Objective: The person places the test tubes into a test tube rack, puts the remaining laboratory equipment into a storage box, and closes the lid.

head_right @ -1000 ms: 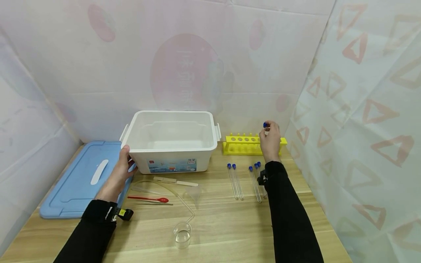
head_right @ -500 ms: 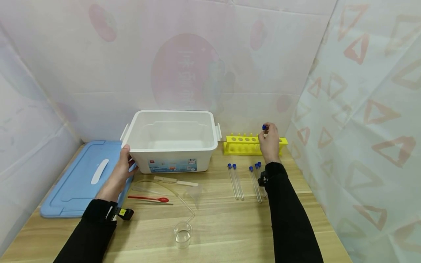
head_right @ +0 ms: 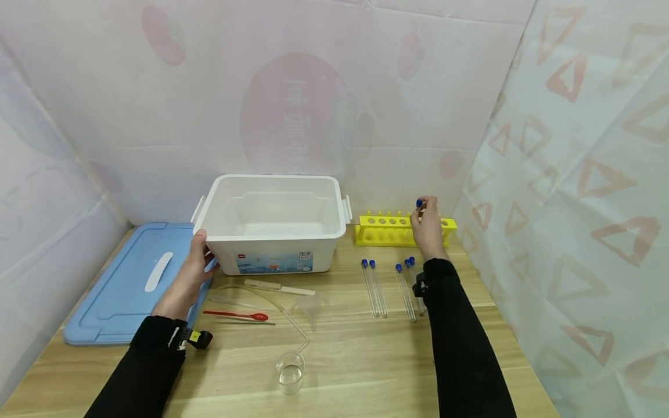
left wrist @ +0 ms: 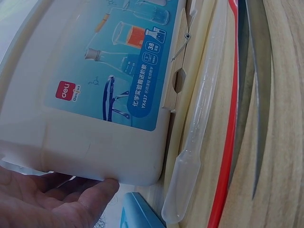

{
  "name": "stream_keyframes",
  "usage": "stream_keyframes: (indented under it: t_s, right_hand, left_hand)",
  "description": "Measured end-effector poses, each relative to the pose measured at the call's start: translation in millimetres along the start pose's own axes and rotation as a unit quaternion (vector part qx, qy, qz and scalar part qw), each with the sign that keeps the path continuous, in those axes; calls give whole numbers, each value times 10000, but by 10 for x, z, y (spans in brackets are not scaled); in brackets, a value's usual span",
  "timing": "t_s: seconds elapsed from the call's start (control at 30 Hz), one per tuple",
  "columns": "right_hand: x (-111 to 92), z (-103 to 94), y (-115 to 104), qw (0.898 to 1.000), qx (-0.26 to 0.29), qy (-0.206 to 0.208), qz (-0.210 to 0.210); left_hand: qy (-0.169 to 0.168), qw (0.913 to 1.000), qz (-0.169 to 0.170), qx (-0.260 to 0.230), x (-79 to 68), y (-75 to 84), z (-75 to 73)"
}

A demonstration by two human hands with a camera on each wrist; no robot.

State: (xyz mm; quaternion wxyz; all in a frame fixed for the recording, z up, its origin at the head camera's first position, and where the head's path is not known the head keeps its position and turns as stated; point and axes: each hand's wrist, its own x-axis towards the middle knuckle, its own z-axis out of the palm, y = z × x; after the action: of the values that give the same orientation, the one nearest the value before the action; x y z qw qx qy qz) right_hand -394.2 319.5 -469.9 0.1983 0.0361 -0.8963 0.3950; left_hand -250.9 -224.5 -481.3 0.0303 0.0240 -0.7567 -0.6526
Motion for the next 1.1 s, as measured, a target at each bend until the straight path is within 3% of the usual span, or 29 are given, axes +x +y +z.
stream_keyframes:
  t_s: [1.1]
  right_hand:
    - [-347, -147, -108, 9982, 344, -471, 148]
  left_hand:
    - [153, 9999, 64, 48, 36, -18, 25]
